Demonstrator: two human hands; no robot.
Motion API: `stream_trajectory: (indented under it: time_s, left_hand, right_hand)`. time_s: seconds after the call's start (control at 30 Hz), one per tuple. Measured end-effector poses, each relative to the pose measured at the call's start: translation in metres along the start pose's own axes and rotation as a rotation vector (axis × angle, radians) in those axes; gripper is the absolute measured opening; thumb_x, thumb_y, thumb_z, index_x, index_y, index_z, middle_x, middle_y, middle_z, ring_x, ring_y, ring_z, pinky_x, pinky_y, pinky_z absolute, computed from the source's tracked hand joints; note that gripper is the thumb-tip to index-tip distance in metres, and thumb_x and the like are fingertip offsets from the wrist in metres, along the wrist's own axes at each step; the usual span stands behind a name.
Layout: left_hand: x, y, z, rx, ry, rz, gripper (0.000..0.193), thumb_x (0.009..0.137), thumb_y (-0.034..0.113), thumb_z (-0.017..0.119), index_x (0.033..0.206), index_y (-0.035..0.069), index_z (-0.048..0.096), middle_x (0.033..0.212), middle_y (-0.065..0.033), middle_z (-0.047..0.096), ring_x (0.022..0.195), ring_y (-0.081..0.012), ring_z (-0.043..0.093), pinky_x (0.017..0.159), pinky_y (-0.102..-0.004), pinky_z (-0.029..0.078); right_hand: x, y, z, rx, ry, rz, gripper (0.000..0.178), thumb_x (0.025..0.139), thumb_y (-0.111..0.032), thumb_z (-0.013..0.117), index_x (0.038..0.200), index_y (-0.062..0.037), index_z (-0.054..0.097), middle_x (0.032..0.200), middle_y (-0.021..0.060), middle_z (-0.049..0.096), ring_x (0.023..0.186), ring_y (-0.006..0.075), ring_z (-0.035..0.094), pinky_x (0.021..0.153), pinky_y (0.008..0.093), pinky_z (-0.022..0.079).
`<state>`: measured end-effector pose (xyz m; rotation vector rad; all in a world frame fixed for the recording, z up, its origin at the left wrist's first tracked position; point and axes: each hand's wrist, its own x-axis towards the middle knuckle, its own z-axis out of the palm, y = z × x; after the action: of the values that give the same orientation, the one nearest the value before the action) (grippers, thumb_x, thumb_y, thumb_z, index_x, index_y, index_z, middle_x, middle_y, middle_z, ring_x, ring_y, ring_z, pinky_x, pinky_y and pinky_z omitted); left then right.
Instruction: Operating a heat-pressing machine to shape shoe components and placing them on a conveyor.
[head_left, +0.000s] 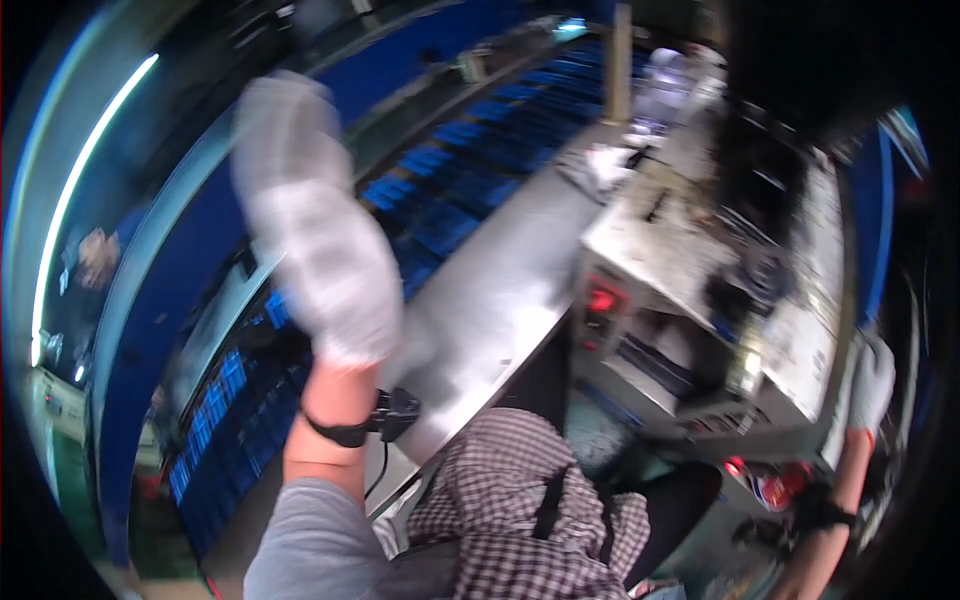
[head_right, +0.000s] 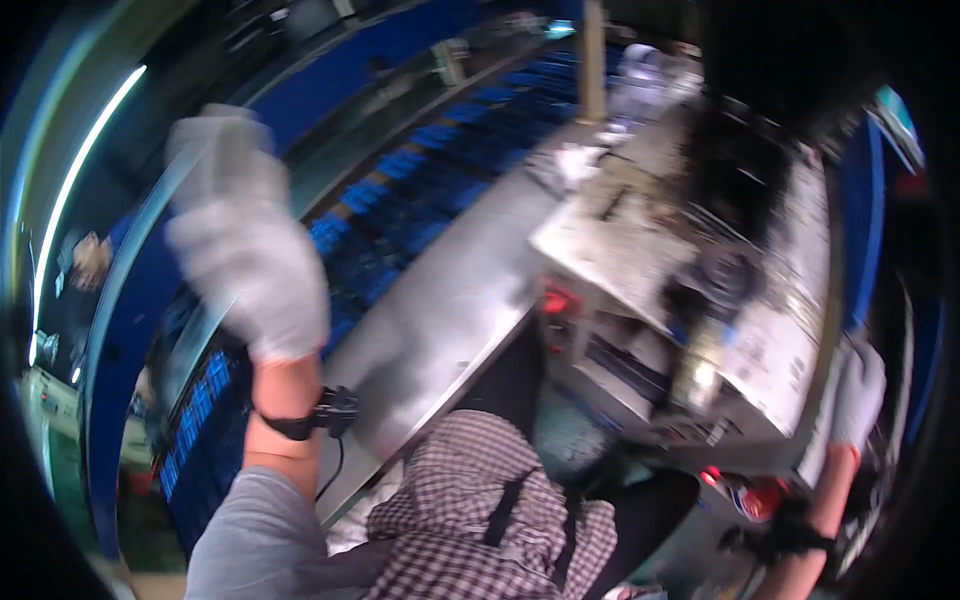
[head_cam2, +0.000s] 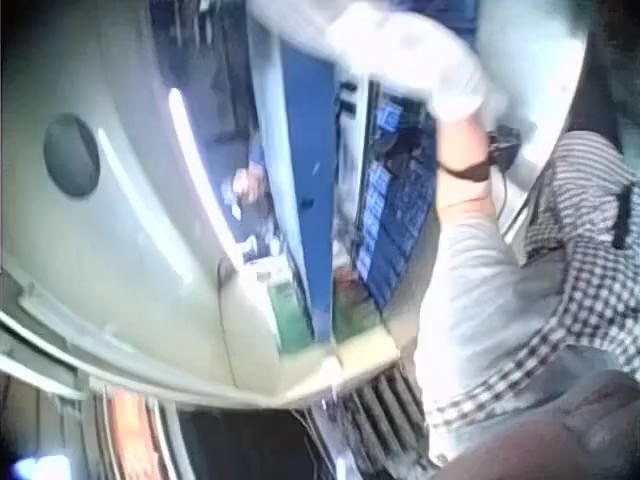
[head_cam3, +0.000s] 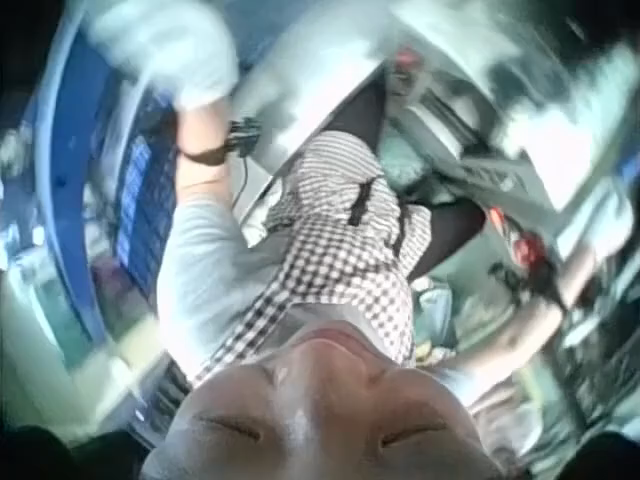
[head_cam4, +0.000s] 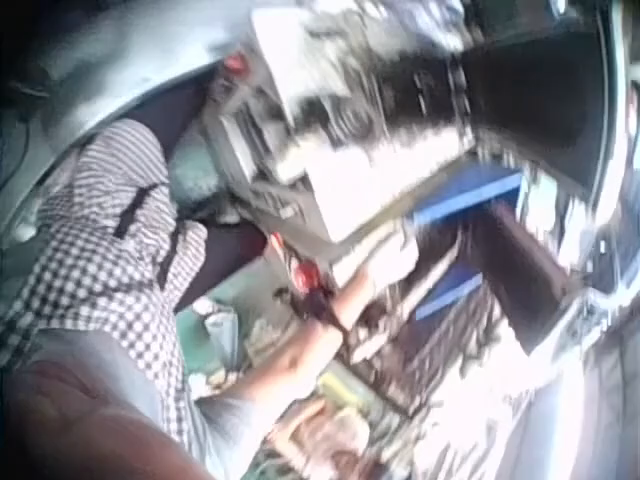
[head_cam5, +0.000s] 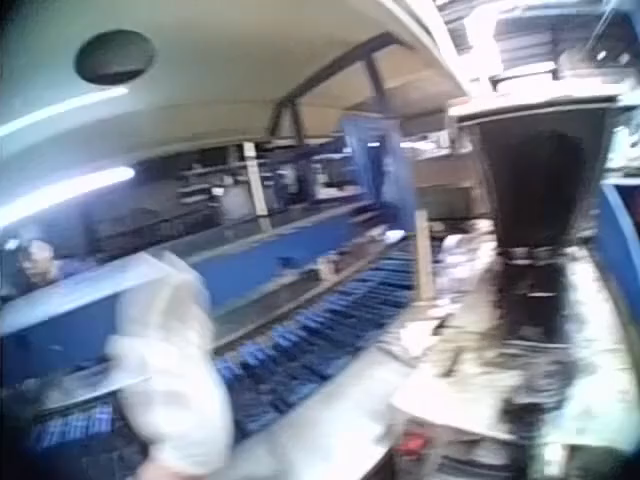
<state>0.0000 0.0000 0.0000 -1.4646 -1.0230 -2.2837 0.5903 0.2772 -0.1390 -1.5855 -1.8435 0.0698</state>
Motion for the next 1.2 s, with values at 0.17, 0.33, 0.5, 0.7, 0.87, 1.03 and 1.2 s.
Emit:
stream_trajectory:
  time_s: [0.17, 0.33, 0.5, 0.7, 0.87, 1.03, 1.2]
  left_hand:
    - [-0.071, -0.052, -0.196, 1.42, 0.046, -0.58, 0.08, 0.095, 0.048, 0.069, 0.158, 0.006, 0.042, 0.163, -0.0211, 0.04, 0.152, -0.0386, 0.035, 0.124, -0.0526, 0.03]
    - [-0.113, -0.032, -0.365, 1.942, 0.589, -0.994, 0.11, 0.083, 0.069, 0.073, 0.165, 0.015, 0.025, 0.171, -0.0182, 0.023, 0.155, -0.0463, 0.026, 0.117, -0.072, 0.028]
    - [-0.128, -0.036, -0.483, 1.522, 0.582, -0.907, 0.103, 0.079, 0.039, 0.083, 0.161, 0.007, 0.031, 0.158, -0.0212, 0.042, 0.145, -0.0396, 0.045, 0.122, -0.047, 0.038]
    - [-0.137, -0.071, -0.53, 1.208, -0.261, -0.764, 0.045, 0.107, 0.017, 0.048, 0.149, 0.001, 0.052, 0.143, -0.0166, 0.062, 0.129, -0.0308, 0.061, 0.112, -0.04, 0.047]
    - [-0.126, -0.079, -0.559, 0.158, 0.74, -1.295, 0.059, 0.101, 0.037, 0.055, 0.155, 0.014, 0.046, 0.152, -0.0121, 0.054, 0.133, -0.0269, 0.056, 0.112, -0.0473, 0.045]
    - [-0.156, -0.041, -0.473, 0.342, 0.626, -1.067, 0.06, 0.091, 0.048, 0.066, 0.141, 0.014, 0.058, 0.145, -0.0124, 0.059, 0.132, -0.034, 0.057, 0.106, -0.0578, 0.049]
    - [-0.142, -0.008, -0.272, -0.486, 0.171, -1.304, 0.06, 0.094, 0.039, 0.062, 0.144, 0.008, 0.056, 0.137, -0.0176, 0.064, 0.128, -0.0391, 0.06, 0.094, -0.06, 0.059]
  right_hand:
    - [0.022, 0.046, -0.001, 0.003, -0.102, -0.056, 0.034, 0.108, -0.019, 0.051, 0.129, 0.0029, 0.066, 0.128, 0.0153, 0.069, 0.122, 0.0277, 0.063, 0.109, 0.0358, 0.045]
    - [0.024, 0.041, -0.009, -0.098, -0.153, -0.059, 0.038, 0.108, -0.021, 0.05, 0.133, 0.0031, 0.065, 0.134, 0.018, 0.067, 0.126, 0.0304, 0.061, 0.111, 0.0388, 0.045]
    - [0.014, -0.023, 0.001, 0.173, -0.147, 0.078, 0.039, 0.107, -0.018, 0.053, 0.135, 0.0077, 0.063, 0.133, 0.0175, 0.069, 0.121, 0.0259, 0.065, 0.107, 0.0355, 0.048]
    - [-0.006, -0.037, -0.013, -0.231, 0.097, -0.088, 0.025, 0.092, -0.018, 0.063, 0.108, -0.0048, 0.077, 0.11, 0.0224, 0.072, 0.109, 0.039, 0.068, 0.098, 0.0453, 0.052]
    - [0.0, -0.04, -0.012, 0.084, 0.18, 0.175, 0.027, 0.096, -0.019, 0.061, 0.112, -0.0019, 0.075, 0.112, 0.0176, 0.073, 0.112, 0.0322, 0.067, 0.102, 0.0391, 0.05]
    - [-0.012, -0.121, -0.026, 0.458, 0.253, 0.049, 0.023, 0.102, -0.011, 0.06, 0.12, -0.003, 0.072, 0.114, 0.0052, 0.072, 0.103, 0.0116, 0.065, 0.094, 0.0281, 0.052]
    - [-0.043, -0.254, -0.035, 0.627, -0.001, -0.291, 0.025, 0.098, -0.009, 0.063, 0.121, -0.0026, 0.071, 0.114, 0.0092, 0.069, 0.105, 0.0183, 0.066, 0.095, 0.0317, 0.052]
